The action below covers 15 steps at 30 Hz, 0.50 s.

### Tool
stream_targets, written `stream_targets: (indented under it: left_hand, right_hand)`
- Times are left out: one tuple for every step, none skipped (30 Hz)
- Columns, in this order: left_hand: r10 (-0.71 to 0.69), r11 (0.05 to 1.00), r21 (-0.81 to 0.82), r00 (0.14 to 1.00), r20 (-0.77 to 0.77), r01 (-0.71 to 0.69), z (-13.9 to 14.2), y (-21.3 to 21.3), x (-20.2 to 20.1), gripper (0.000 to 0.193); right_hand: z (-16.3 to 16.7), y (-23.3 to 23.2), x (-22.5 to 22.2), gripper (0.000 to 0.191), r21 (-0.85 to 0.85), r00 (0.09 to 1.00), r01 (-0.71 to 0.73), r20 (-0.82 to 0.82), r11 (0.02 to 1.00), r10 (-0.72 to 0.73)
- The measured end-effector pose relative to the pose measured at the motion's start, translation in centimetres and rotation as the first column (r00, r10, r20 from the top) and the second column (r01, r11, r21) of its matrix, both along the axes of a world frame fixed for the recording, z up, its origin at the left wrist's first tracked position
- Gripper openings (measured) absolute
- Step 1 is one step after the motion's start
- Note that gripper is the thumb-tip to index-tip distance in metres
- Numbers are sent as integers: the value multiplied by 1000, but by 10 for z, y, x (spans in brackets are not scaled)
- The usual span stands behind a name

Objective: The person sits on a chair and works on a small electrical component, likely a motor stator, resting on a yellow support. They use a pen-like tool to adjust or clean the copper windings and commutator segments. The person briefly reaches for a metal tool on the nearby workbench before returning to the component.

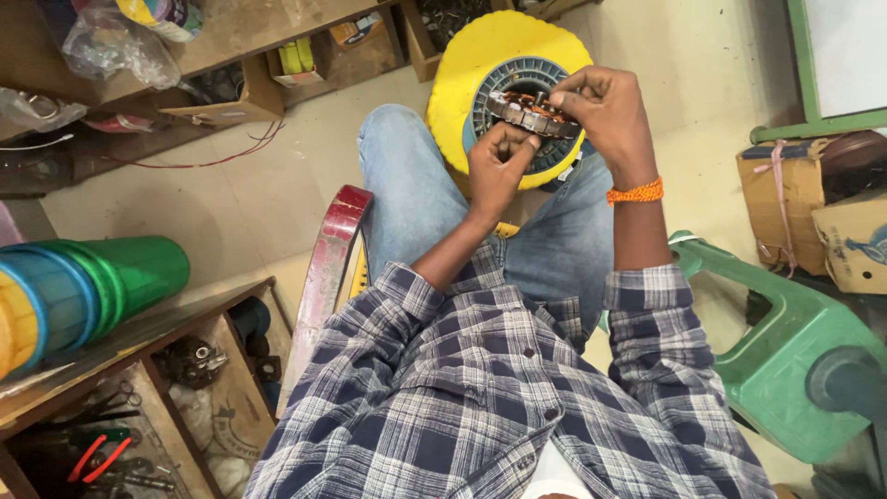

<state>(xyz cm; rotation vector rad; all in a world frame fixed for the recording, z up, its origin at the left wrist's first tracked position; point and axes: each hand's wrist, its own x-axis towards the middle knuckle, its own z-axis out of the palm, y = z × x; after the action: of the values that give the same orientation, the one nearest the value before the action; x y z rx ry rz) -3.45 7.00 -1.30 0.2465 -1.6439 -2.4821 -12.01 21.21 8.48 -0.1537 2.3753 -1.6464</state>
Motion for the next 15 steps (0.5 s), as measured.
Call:
stream_targets:
  left_hand:
    - [11, 1000, 6, 1000, 7, -11, 2, 1, 0, 10]
    - [22, 1000, 11, 1000, 15, -22, 6, 1, 0, 10]
    - [43, 998, -45, 999, 14, -42, 10, 1, 1, 10]
    - [63, 993, -100, 998, 10, -62, 16, 1, 2, 10]
    - [85, 984, -156, 996, 4, -84, 22, 0, 2, 10]
    - [96, 942, -320, 995, -40, -104, 29, -2, 4, 8]
    - [99, 871, -474, 992, -82, -127, 36, -5, 9, 8]
    - [93, 775, -614, 988, -124, -150, 43, -10, 11, 9]
    - [54, 680, -690, 956, -288, -246, 49, -16, 9, 16]
    - [-12, 579, -737, 900, -436, -349, 55, -22, 6, 24]
    - [-101, 476, -754, 823, -558, -453, 59, -28, 6, 33]
    - [-155, 472, -772, 821, -549, -427, 62, -33, 3, 39]
    - [-207, 465, -789, 817, -539, -402, 64, -37, -3, 45]
    - [-258, 455, -805, 808, -529, -381, 64, -42, -10, 51]
    - [-300, 474, -809, 799, -520, -349, 64, -48, -16, 53]
  right_hand:
    - [-4, 2, -2, 7, -37, 999, -16, 28, 999, 17]
    - [-9, 3, -3, 6, -75, 998, -31, 56, 997, 35]
    - [-13, 4, -5, 7, -75, 998, -15, 65, 997, 20]
    - [-15, 6, -7, 7, -75, 998, 1, 70, 997, 5]
    - [-17, 7, -8, 8, -76, 997, 14, 75, 997, -8]
    - [-18, 10, -7, 8, -48, 998, 29, 63, 998, -26]
    - [-18, 13, -6, 8, -21, 998, 44, 53, 999, -43]
    - [-17, 15, -4, 8, 5, 997, 62, 43, 998, -62]
    - [-16, 17, -2, 8, -48, 995, 73, 68, 996, -69]
    - [-14, 20, 1, 8, -101, 992, 87, 95, 991, -77]
    - [-12, 24, 6, 9, -151, 988, 104, 125, 983, -86]
    - [-9, 29, 12, 9, -106, 987, 122, 115, 987, -109]
    - [-5, 33, 18, 9, -62, 986, 138, 102, 989, -131]
    - [-1, 36, 22, 9, -18, 985, 152, 86, 988, -150]
    - [3, 37, 28, 9, -32, 988, 138, 68, 990, -136]
